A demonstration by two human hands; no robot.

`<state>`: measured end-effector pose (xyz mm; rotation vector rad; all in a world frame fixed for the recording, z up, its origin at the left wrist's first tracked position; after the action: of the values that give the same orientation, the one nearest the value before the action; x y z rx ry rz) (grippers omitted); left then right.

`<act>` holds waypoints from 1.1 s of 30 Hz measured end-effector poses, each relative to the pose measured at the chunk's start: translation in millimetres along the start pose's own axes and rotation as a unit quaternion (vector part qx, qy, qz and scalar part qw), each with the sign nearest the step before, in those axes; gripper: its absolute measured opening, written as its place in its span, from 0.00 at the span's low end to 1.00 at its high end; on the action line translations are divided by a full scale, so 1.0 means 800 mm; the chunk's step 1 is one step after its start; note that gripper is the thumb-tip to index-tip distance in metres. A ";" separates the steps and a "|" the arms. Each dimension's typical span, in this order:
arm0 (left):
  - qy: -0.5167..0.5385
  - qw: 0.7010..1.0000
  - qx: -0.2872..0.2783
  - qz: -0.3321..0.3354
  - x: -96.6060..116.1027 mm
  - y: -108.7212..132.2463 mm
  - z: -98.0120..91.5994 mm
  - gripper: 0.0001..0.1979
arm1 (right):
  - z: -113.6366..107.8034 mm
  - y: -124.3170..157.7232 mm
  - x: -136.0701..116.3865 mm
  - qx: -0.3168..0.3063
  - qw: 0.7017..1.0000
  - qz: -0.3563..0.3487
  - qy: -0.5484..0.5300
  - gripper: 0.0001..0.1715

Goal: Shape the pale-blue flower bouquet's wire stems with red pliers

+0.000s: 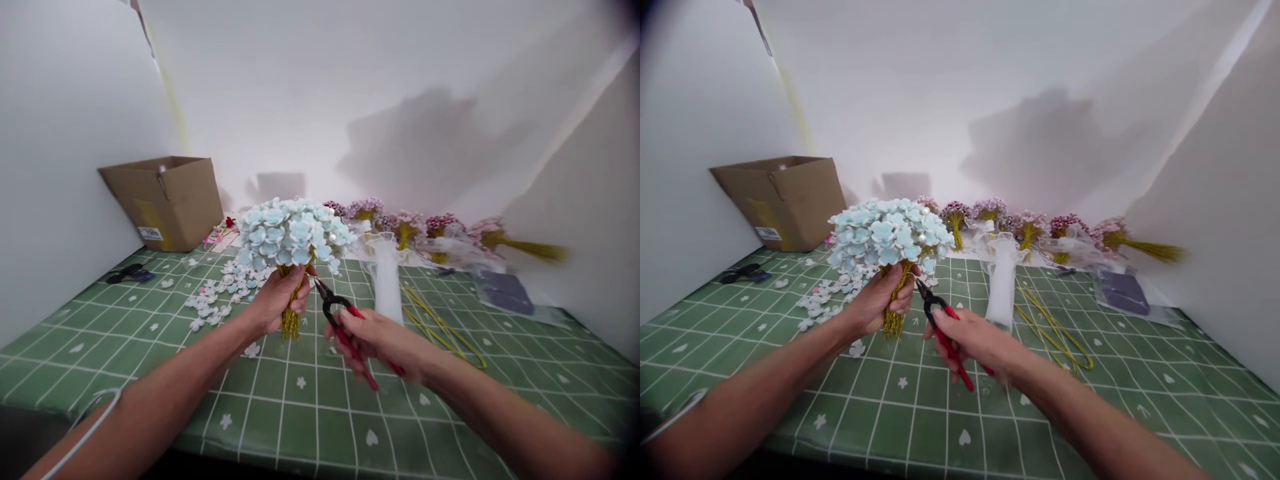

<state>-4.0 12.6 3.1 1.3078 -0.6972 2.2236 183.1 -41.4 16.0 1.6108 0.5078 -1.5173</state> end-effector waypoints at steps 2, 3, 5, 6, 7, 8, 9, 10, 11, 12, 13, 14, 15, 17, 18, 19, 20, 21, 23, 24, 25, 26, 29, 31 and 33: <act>-0.005 1.000 -0.004 0.009 0.000 0.000 0.000 0.20 | 0.006 -0.002 0.007 -0.067 0.987 -0.037 -0.138 0.30; -0.005 1.000 -0.005 0.013 -0.001 -0.001 0.001 0.21 | 0.008 -0.003 0.011 -0.100 0.976 -0.050 -0.185 0.31; 0.001 1.000 -0.008 0.021 -0.002 -0.001 0.001 0.22 | 0.011 -0.008 0.018 -0.150 0.954 -0.074 -0.249 0.34; 0.006 1.000 -0.010 0.023 -0.003 -0.001 0.001 0.23 | 0.013 -0.011 0.021 -0.170 0.944 -0.085 -0.268 0.35; 0.012 1.000 -0.010 0.026 -0.004 0.000 0.002 0.23 | 0.015 -0.013 0.024 -0.189 0.936 -0.095 -0.282 0.36; 0.016 0.999 -0.009 0.028 -0.004 0.000 0.003 0.24 | 0.016 -0.015 0.026 -0.205 0.929 -0.103 -0.291 0.37; 0.020 0.999 -0.005 0.029 -0.004 0.000 0.004 0.25 | 0.018 -0.018 0.028 -0.217 0.923 -0.110 -0.297 0.37; 0.022 0.999 0.001 0.030 -0.004 0.001 0.005 0.26 | 0.019 -0.019 0.029 -0.226 0.919 -0.113 -0.302 0.38; 0.022 0.999 0.006 0.032 -0.004 0.001 0.007 0.26 | 0.020 -0.021 0.029 -0.234 0.916 -0.114 -0.305 0.38; 0.022 0.999 0.010 0.035 -0.004 0.002 0.009 0.27 | 0.021 -0.022 0.030 -0.240 0.914 -0.115 -0.307 0.38; 0.021 0.999 0.013 0.039 -0.003 0.002 0.011 0.27 | 0.022 -0.024 0.030 -0.244 0.912 -0.117 -0.309 0.38; 0.021 0.999 0.015 0.042 -0.003 0.002 0.013 0.27 | 0.022 -0.025 0.030 -0.249 0.909 -0.121 -0.311 0.39; 0.022 0.999 0.016 0.043 -0.004 0.002 0.015 0.27 | 0.022 -0.025 0.029 -0.252 0.907 -0.126 -0.313 0.39; 0.023 0.999 0.015 0.041 -0.004 0.002 0.018 0.27 | 0.021 -0.026 0.029 -0.257 0.903 -0.137 -0.316 0.38; 0.023 0.999 0.015 0.038 -0.005 0.002 0.019 0.27 | 0.021 -0.027 0.029 -0.258 0.902 -0.141 -0.316 0.38; 0.024 0.999 0.016 0.035 -0.006 0.002 0.020 0.28 | 0.021 -0.027 0.030 -0.259 0.901 -0.144 -0.316 0.38; 0.023 0.999 0.016 0.033 -0.006 0.003 0.020 0.28 | 0.021 -0.028 0.031 -0.260 0.901 -0.145 -0.316 0.38; 0.023 0.999 0.018 0.032 -0.007 0.003 0.021 0.28 | 0.020 -0.028 0.032 -0.261 0.901 -0.146 -0.315 0.38; 0.024 0.999 0.018 0.030 -0.008 0.004 0.021 0.28 | 0.020 -0.029 0.034 -0.262 0.901 -0.146 -0.314 0.37; 0.025 0.999 0.016 0.030 -0.008 0.004 0.021 0.28 | 0.020 -0.030 0.035 -0.261 0.902 -0.145 -0.313 0.37; 0.027 0.999 0.015 0.028 -0.008 0.005 0.021 0.28 | 0.019 -0.031 0.037 -0.258 0.903 -0.144 -0.313 0.37; 0.029 0.999 0.014 0.026 -0.009 0.005 0.021 0.28 | 0.019 -0.032 0.038 -0.255 0.904 -0.142 -0.313 0.37; 0.034 0.999 0.019 0.024 -0.009 0.005 0.020 0.28 | 0.019 -0.032 0.039 -0.247 0.907 -0.135 -0.312 0.36; 0.036 0.999 0.017 0.023 -0.009 0.005 0.019 0.28 | 0.018 -0.029 0.036 -0.222 0.924 -0.122 -0.287 0.35; 0.040 0.999 0.011 0.019 -0.009 0.005 0.018 0.26 | 0.016 -0.023 0.030 -0.162 0.958 -0.099 -0.213 0.34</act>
<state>5.6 -0.4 2.0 1.2183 -0.6747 2.3061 165.2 -47.3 -11.3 0.9684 0.6453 -1.7645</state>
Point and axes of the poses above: each hand's wrist, its own y-axis away from the middle knuckle, its own z-axis out of the palm, x = y × z, the point moved 1 cm from there along -y, towards the middle knuckle, and after that the axes turned 13 degrees about -x, right-handed, at the moved point
